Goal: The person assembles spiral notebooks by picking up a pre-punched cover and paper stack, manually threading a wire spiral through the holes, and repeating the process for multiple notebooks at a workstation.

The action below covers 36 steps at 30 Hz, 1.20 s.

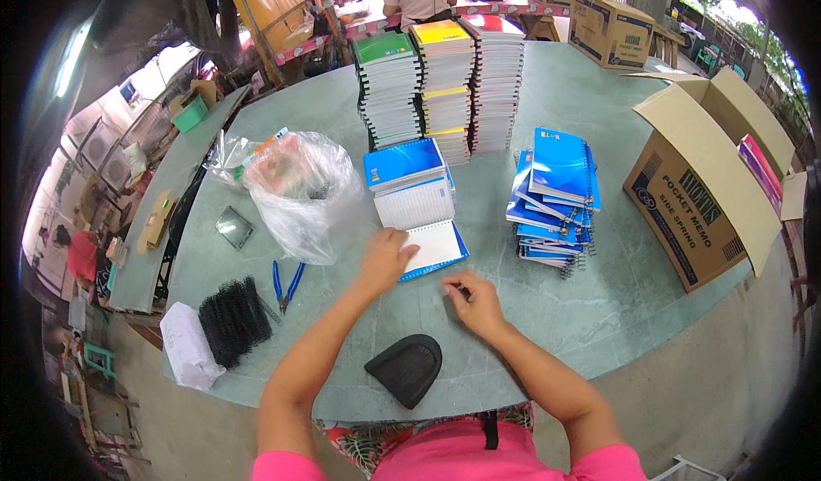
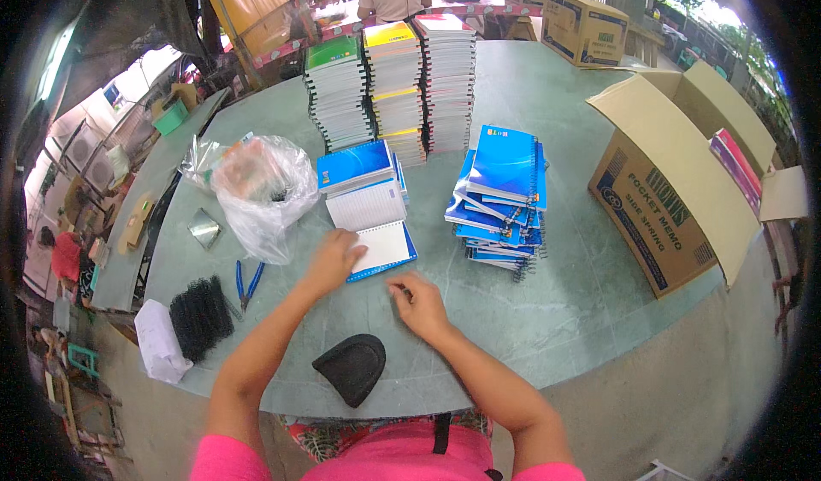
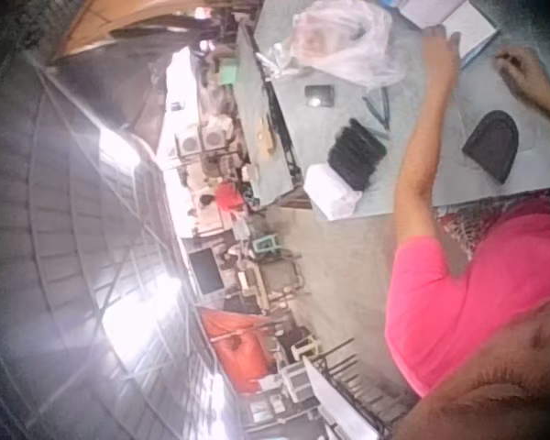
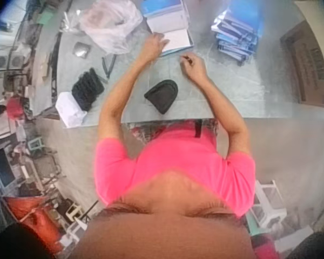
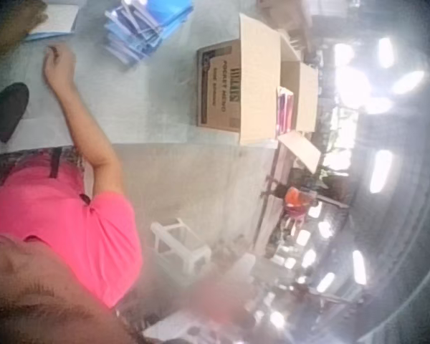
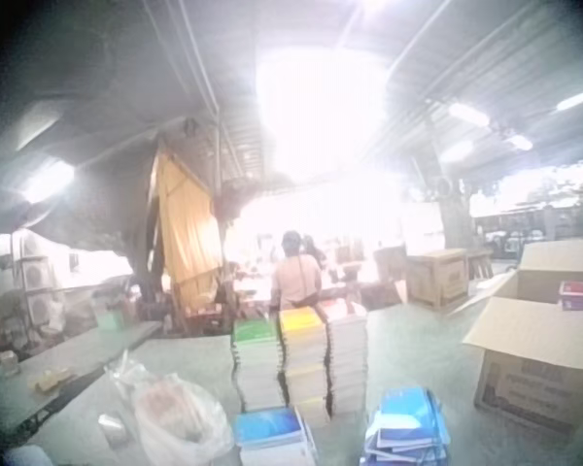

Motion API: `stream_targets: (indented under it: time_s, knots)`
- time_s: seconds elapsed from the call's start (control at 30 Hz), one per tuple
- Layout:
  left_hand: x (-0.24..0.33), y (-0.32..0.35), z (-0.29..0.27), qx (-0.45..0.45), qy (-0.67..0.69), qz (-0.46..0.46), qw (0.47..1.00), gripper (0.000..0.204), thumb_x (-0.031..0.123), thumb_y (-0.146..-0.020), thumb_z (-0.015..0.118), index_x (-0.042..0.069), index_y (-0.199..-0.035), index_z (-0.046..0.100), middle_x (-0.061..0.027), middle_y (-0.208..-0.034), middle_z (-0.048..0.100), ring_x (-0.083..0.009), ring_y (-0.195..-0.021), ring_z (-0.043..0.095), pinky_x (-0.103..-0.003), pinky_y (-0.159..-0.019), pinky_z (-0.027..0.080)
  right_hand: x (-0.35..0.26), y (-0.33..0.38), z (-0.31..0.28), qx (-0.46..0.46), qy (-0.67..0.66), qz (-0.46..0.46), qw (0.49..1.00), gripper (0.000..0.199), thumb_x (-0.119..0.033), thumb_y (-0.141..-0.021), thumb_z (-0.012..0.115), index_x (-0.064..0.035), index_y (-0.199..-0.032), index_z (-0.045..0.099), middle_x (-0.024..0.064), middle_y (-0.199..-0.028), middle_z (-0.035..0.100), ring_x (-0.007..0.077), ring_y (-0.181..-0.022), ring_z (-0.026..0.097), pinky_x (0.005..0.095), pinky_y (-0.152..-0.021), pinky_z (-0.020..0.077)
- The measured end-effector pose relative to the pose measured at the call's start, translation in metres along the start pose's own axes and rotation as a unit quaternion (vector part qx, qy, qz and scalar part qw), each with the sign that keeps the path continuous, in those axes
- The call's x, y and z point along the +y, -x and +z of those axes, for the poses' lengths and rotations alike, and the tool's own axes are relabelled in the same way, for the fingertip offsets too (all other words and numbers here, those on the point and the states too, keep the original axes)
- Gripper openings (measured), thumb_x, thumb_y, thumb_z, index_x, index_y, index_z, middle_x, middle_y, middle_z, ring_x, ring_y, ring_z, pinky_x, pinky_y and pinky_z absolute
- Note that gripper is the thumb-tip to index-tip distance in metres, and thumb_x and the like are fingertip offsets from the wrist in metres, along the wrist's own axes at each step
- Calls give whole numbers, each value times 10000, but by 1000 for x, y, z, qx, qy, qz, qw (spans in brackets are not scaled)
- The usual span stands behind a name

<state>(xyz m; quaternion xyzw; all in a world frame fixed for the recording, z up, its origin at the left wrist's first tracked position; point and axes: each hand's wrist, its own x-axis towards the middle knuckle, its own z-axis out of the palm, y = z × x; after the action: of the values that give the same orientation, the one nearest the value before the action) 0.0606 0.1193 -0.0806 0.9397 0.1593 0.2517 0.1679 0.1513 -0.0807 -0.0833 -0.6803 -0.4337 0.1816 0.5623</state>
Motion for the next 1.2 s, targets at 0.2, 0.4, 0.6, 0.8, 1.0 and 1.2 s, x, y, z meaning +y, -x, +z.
stream_targets:
  time_s: [0.2, 0.4, 0.6, 0.8, 1.0, 1.2]
  knots:
    - [18, -8, -5, -154, -68, -61, 984, 659, 453, -681, 715, 11, -1146, 563, -199, -1071, 527, -347, -937, 527, -418, -854, 427, 22, -11, -2, 118, -228, 127, 958, 502, -30, -802, 601, -14, -1269, 418, 151, -1165, 514, 176, -911, 559, 277, -779, 469]
    - [4, 0, 2, -118, 92, -145, 978, 472, 420, -732, 688, 18, -954, 580, -187, -981, 568, -329, -913, 541, -427, -783, 423, -10, -14, 4, 165, -334, 207, 905, 748, -44, -807, 623, -51, -1384, 147, 157, -1346, 276, 192, -1014, 520, 308, -815, 479]
    - [-17, -9, -9, 36, 132, -229, 964, 255, 221, -787, 629, 34, -946, 561, -163, -955, 578, -330, -893, 536, -430, -762, 413, 8, -16, -4, 141, -237, 181, 944, 659, -86, -803, 642, -44, -1343, 267, 153, -1300, 351, 236, -1057, 516, 347, -830, 476]
    - [4, -16, -50, 229, -129, -46, 964, 274, 149, -750, 623, 48, -999, 573, -132, -947, 576, -312, -912, 525, -421, -810, 397, 23, -50, -17, 88, 249, -69, 962, 634, -138, -702, 725, -9, -1239, 412, 194, -1169, 490, 345, -1039, 510, 418, -861, 433]
    - [57, 35, -8, -101, -67, -31, 992, 319, 245, -777, 640, -25, -945, 608, -197, -993, 575, -339, -958, 522, -413, -806, 442, 10, -81, -19, 3, 213, 126, 969, 694, -92, -641, 766, 16, -1230, 415, 161, -1013, 583, 285, -920, 577, 370, -785, 469]
    - [90, 30, 5, -141, -41, -44, 988, 417, 273, -802, 613, -52, -1058, 562, -235, -1071, 551, -354, -1025, 495, -425, -881, 410, 31, -57, -16, 177, -207, 197, 942, 622, -21, -680, 718, 42, -1212, 401, 123, -989, 575, 204, -857, 574, 315, -761, 475]
